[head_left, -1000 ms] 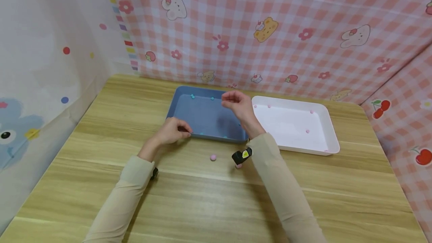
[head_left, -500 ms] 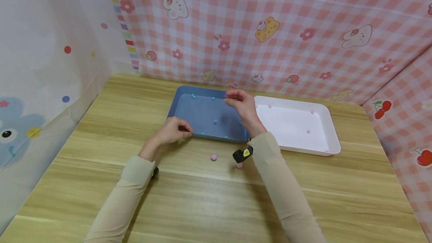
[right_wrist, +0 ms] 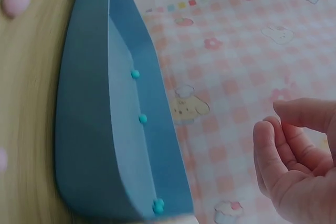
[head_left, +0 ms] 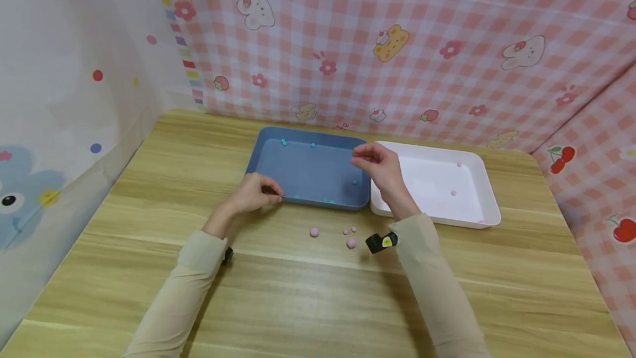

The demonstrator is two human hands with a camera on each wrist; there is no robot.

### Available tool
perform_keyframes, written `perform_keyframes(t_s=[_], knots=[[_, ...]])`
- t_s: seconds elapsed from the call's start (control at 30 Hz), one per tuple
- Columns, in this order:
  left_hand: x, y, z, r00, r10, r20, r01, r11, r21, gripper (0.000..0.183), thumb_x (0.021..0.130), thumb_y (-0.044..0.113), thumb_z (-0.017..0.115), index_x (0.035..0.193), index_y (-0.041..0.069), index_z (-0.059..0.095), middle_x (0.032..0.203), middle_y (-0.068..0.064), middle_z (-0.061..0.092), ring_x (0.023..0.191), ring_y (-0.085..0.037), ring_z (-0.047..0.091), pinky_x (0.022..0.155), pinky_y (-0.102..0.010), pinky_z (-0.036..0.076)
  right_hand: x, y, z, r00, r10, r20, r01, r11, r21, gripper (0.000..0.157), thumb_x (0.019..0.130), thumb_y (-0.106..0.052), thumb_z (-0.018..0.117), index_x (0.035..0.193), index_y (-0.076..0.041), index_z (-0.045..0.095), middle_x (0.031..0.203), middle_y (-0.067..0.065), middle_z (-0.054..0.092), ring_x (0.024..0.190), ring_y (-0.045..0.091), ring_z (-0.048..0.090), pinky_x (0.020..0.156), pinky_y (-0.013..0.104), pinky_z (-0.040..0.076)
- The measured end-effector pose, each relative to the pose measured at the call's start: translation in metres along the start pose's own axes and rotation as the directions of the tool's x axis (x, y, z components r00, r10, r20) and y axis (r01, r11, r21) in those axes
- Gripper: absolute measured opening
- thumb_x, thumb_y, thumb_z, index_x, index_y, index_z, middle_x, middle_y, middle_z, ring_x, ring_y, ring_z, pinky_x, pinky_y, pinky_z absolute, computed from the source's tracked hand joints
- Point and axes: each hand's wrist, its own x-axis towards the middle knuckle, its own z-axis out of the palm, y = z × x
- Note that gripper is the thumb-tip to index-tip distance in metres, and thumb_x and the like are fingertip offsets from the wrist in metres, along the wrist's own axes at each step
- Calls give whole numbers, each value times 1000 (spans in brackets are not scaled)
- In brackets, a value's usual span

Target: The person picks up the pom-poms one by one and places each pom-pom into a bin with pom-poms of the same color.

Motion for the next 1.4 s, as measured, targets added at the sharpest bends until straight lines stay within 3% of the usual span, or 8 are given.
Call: perform_keyframes(t_s=[0.17,0.3,0.53,0.77,0.9,1.1,1.4], knots=[[-1,1,1,1000,8,-26,-9,999,-33,9,80,0,69,87,-4,71,82,-11,69,74,-17,61,68,-25,49,-11,4,-21,1000,-19,6,19,999,-38,24,84,3,65,106,10,60,92,3,64,79,7,59,74,18,49],[-1,3,4,996,28,-80,-33,998,-60,13,82,-1,67,92,-8,68,85,-15,68,79,-24,63,74,-33,51,-19,6,-38,999,-38,-20,37,998,-52,22,85,1,65,104,9,60,86,-4,63,79,8,58,74,18,49],[-4,15,13,983,68,-172,-82,994,-75,17,81,-3,68,97,-9,66,96,-22,66,89,-33,63,80,-43,51,-32,8,-68,997,-51,-65,47,997,-63,15,86,-5,66,99,0,62,85,-10,63,81,7,58,74,16,48],[-7,27,25,967,110,-231,-138,984,-109,16,78,-5,70,93,-9,65,91,-21,65,82,-30,63,75,-39,52,-45,14,-96,994,-42,-100,34,996,-88,17,85,-7,68,99,1,62,86,-11,64,80,5,59,73,14,48],[-10,33,35,967,141,-213,-170,977,-130,14,77,-6,70,90,-8,64,87,-18,65,77,-25,61,71,-32,53,-52,18,-111,993,-50,-102,45,998,-55,16,85,-5,68,98,2,62,85,-10,65,79,4,60,72,13,48],[-13,46,49,979,165,-118,-183,970,-161,15,77,-9,69,91,-9,62,88,-20,64,77,-23,61,71,-27,52,-61,27,-132,995,-61,-85,56,997,-59,12,85,-4,67,96,-1,64,83,-10,66,76,3,61,70,13,49],[-12,54,64,990,139,-8,-139,977,-164,15,80,-4,68,94,-8,63,93,-18,63,83,-25,62,76,-31,52,-69,44,-162,991,-128,-29,117,963,-241,22,86,-4,65,103,9,59,86,-13,64,79,2,58,69,12,47]])
